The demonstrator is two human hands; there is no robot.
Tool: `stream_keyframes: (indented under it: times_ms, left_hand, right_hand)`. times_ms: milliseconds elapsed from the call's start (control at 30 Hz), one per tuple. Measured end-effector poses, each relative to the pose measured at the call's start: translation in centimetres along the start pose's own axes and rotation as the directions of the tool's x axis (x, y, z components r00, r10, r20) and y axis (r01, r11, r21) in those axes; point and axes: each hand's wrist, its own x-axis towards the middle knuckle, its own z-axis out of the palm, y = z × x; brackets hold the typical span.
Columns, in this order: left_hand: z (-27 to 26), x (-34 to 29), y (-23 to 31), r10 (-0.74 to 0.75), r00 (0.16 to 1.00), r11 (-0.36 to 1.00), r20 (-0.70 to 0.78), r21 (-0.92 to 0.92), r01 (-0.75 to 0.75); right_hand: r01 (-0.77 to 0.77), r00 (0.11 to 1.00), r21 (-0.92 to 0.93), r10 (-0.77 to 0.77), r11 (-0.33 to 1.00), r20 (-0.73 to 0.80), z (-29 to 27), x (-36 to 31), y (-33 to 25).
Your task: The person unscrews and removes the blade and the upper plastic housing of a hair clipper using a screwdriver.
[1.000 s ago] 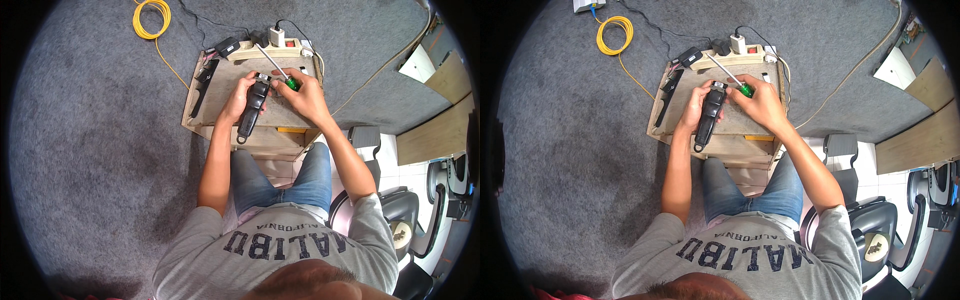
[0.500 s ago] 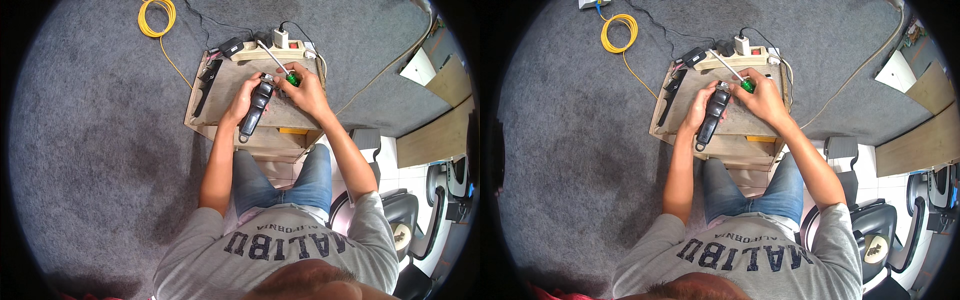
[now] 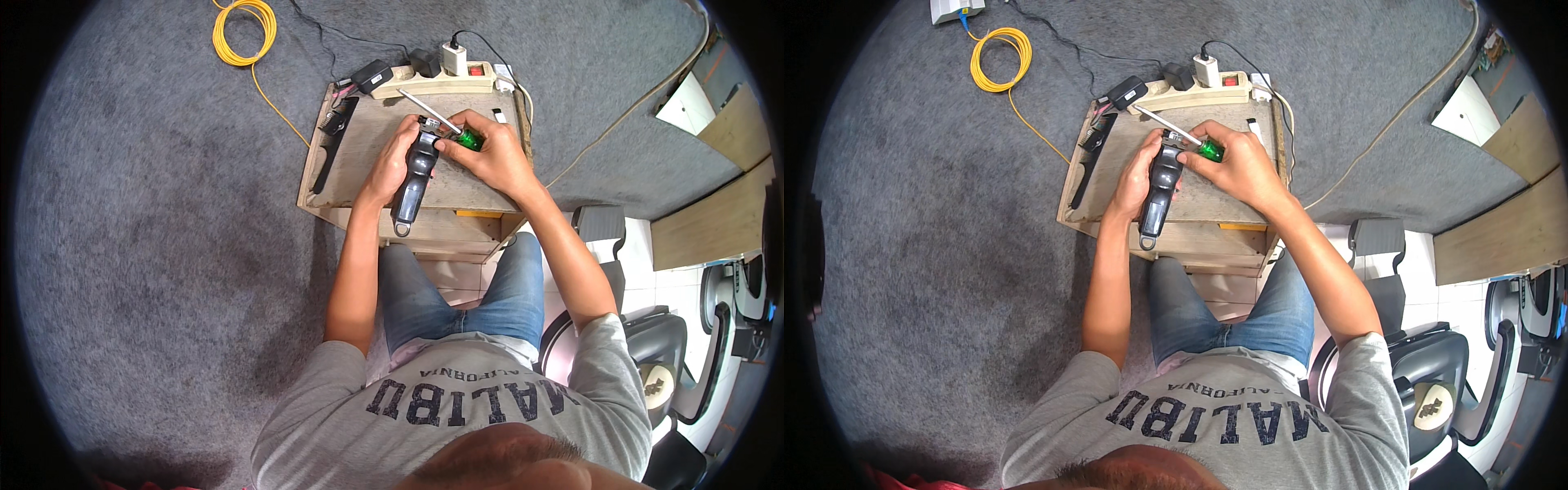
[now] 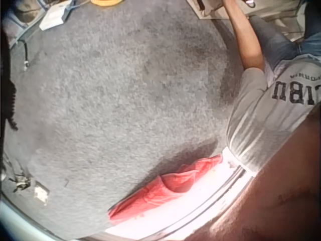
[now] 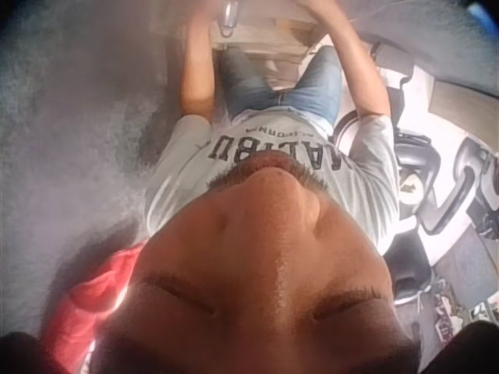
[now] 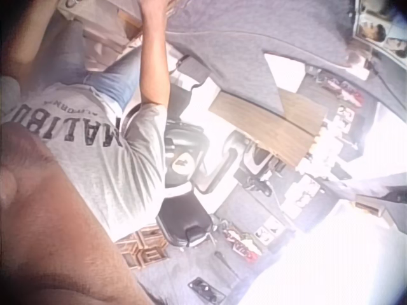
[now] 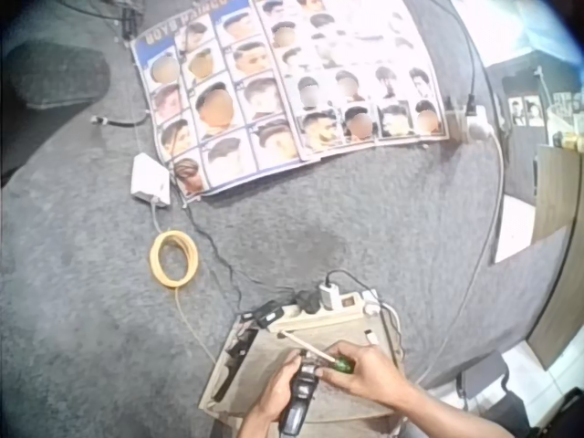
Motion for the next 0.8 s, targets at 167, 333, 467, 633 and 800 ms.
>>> stream_keyframes:
  times_ms: [167, 333, 467, 633, 800]
  left_hand:
    - [0.0, 0.1, 0.3, 0.044, 0.998, 0.998, 0.033, 0.031, -0.045]
    - [0.9, -0.1, 1.0, 0.076, 0.996, 0.991, 0.039, 0.11, -0.08]
    - [1.2, -0.3, 1.2, 0.082, 0.997, 0.985, 0.0, 0.154, -0.081]
    - [1.4, -0.4, 1.4, 0.086, 0.996, 0.986, -0.014, 0.147, -0.083]
    - [0.9, 0.0, 0.8, 0.096, 0.995, 0.987, -0.014, 0.133, -0.093]
  right_hand:
    - [0.023, 1.0, -0.02, -0.023, 1.0, -0.007, 0.0, 0.1, -0.3]
    - [0.052, 0.999, 0.048, -0.052, 0.997, -0.013, 0.3, 0.2, 0.3]
    - [-0.089, 0.993, 0.122, 0.078, 0.989, 0.089, 0.1, 0.3, -0.8]
    - [-0.198, 0.971, 0.147, 0.174, 0.969, 0.166, -0.4, 0.3, -1.4]
    - [-0.197, 0.97, 0.305, 0.14, 0.932, 0.199, 0.0, 0.0, -0.7]
